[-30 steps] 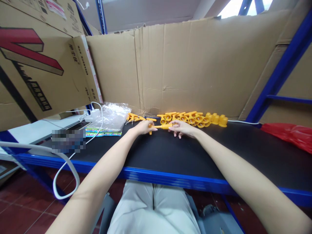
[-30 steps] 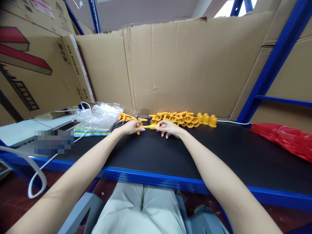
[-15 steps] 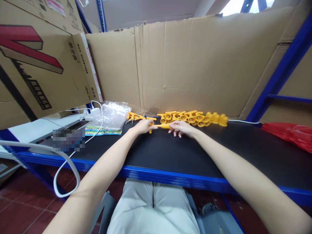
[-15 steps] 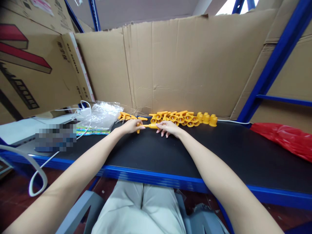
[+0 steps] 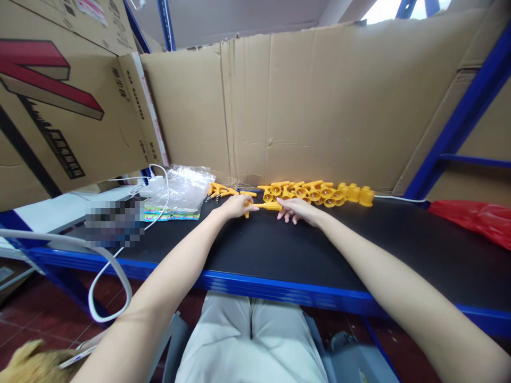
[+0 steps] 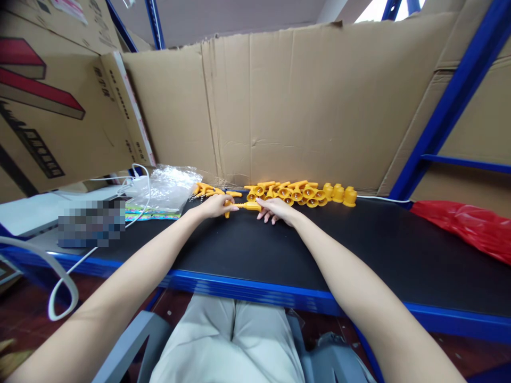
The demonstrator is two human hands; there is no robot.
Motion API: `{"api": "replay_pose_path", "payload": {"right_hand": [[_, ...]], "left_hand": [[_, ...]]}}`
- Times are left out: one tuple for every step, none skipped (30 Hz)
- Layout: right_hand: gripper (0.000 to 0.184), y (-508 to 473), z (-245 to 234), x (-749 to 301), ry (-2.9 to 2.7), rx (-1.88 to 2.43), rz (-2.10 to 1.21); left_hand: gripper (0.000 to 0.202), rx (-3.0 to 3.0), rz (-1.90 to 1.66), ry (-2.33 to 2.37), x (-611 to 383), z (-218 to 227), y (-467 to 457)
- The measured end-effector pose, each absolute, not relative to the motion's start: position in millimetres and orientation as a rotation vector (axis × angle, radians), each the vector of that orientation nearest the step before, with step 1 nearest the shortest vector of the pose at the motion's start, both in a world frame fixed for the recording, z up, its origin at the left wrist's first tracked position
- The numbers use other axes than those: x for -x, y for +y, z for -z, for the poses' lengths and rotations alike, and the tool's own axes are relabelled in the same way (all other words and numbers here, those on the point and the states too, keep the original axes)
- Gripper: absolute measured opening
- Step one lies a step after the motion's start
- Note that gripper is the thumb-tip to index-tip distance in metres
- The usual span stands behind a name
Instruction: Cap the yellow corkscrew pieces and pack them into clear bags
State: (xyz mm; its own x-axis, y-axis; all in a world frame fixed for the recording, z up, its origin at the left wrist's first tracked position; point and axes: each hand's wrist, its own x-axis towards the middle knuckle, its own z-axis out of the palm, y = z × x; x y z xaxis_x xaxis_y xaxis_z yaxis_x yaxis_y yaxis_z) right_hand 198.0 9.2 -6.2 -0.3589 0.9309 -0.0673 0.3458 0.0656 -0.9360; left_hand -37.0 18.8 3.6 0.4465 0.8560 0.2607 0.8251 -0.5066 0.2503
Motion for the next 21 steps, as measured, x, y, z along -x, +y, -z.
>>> {"api": "replay_pose_path", "payload": {"right_hand": [[0.045,9,6,-198,-1.763,1.275,-1.291],[0.045,9,6,-198,-1.762,1.276,-1.291],[0.046,9,7,-198,-1.762,1.276,-1.291],[0.047,9,7,-198,-1.76,1.276,-1.289],[0.048,9,7,-198,-1.759,1.276,-1.288],[0.049,9,7,-198,-1.757,1.276,-1.287],[0.049,10,7,-198,-1.755,1.276,-1.288],[0.049,10,7,-198,-1.752,1.276,-1.288],[0.049,9,7,-198,-1.748,1.276,-1.292],[0.049,9,7,-198,-1.742,1.277,-1.297],[0.049,9,7,-198,-1.731,1.276,-1.307],[0.048,9,7,-197,-1.713,1.274,-1.326],[0.047,8,6,-196,-1.683,1.269,-1.359],[0.044,7,6,-194,-1.64,1.257,-1.406],[0.041,6,4,-192,-1.582,1.238,-1.463],[0.037,5,2,-190,-1.511,1.211,-1.517],[0.033,5,-1,-188,-1.433,1.177,-1.557],[0.028,4,-4,-187,-1.351,1.141,-1.576],[0.023,4,-9,-185,-1.273,1.108,-1.573],[0.02,5,-14,-185,-1.202,1.083,-1.55],[0.018,7,-20,-184,-1.14,1.072,-1.509]], "left_hand": [[0.042,-2.598,-0.545,1.512,37,-4,18],[0.042,-2.602,-0.542,1.511,37,-4,18],[0.041,-2.607,-0.54,1.51,37,-5,17],[0.041,-2.613,-0.536,1.506,37,-5,17],[0.041,-2.619,-0.535,1.504,37,-5,17],[0.041,-2.625,-0.535,1.501,37,-5,17],[0.042,-2.629,-0.536,1.498,37,-5,17],[0.042,-2.633,-0.537,1.497,37,-5,18],[0.042,-2.636,-0.536,1.496,37,-5,18],[0.042,-2.637,-0.534,1.497,37,-4,19],[0.042,-2.638,-0.533,1.498,37,-4,19],[0.042,-2.638,-0.534,1.499,38,-4,20],[0.043,-2.636,-0.536,1.495,38,-4,20],[0.042,-2.634,-0.541,1.482,39,-4,20],[0.042,-2.634,-0.556,1.461,39,-4,20],[0.043,-2.63,-0.588,1.436,39,-4,19],[0.043,-2.621,-0.637,1.409,39,-4,19],[0.045,-2.606,-0.701,1.386,39,-5,18],[0.048,-2.584,-0.782,1.372,39,-7,16],[0.051,-2.557,-0.875,1.372,39,-8,15],[0.053,-2.525,-0.969,1.386,38,-10,14]]}}
